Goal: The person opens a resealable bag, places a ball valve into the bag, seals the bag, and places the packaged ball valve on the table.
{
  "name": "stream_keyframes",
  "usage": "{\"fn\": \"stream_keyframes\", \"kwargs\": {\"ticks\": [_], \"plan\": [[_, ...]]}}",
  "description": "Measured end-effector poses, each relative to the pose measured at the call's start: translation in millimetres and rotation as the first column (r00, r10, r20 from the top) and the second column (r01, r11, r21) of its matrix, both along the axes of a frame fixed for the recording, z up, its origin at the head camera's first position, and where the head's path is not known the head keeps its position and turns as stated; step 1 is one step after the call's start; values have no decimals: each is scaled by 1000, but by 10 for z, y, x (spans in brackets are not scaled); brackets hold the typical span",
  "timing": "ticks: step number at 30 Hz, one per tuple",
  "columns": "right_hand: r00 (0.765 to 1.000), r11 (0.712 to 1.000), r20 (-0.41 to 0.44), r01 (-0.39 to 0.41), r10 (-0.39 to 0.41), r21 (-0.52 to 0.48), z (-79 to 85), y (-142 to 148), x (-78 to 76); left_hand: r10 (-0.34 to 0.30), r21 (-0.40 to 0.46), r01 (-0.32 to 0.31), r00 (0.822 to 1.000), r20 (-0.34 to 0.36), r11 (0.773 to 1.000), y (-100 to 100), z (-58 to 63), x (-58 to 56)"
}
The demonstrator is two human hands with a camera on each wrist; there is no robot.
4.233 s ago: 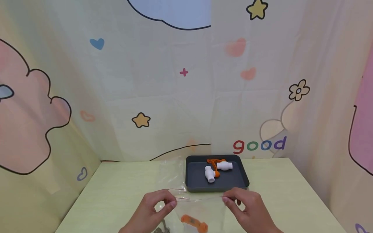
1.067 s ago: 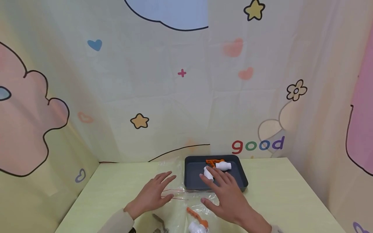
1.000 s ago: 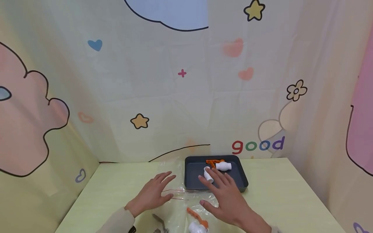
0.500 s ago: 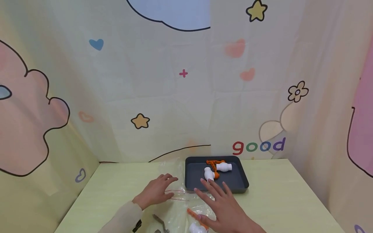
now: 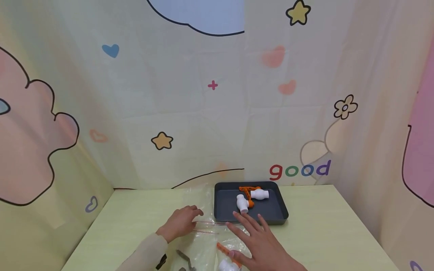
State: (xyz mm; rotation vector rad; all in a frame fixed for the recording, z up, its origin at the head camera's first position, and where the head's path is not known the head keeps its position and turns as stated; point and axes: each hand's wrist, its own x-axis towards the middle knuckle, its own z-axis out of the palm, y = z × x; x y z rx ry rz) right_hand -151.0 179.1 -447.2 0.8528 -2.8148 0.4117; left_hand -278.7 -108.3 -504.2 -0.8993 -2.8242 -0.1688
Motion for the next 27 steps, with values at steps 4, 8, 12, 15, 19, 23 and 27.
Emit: {"fn": "stream_keyframes", "kwargs": {"ticks": [4,8,12,15,19,23,27], "plan": [[1000,1000,25,-5,5,-11,-6,-7,0,2,-1,-2,1000,-15,1000,-23,-46,-28],[1000,1000,15,-4,4,-11,-15,-6,2,4,26,-3,999,-39,1000,-40,-61,-43],[1000,1000,-19,-2,2,-17,-20,0,-4,14,69,-8,996,-90,998,-39,-40,-67],[999,1000,-37,1,-1,-9,-2,6,-11,25,119,-11,993,-117,993,-35,4,-71],[998,1000,-56,6,-8,-22,45,19,-22,40,222,-10,991,-131,975,-36,100,-48],[992,999,-125,10,-15,-38,100,35,-43,58,320,-13,990,-132,947,-37,214,-9],[975,999,-219,9,-17,-39,170,31,-72,74,411,-27,992,-99,911,-28,317,31]]}}
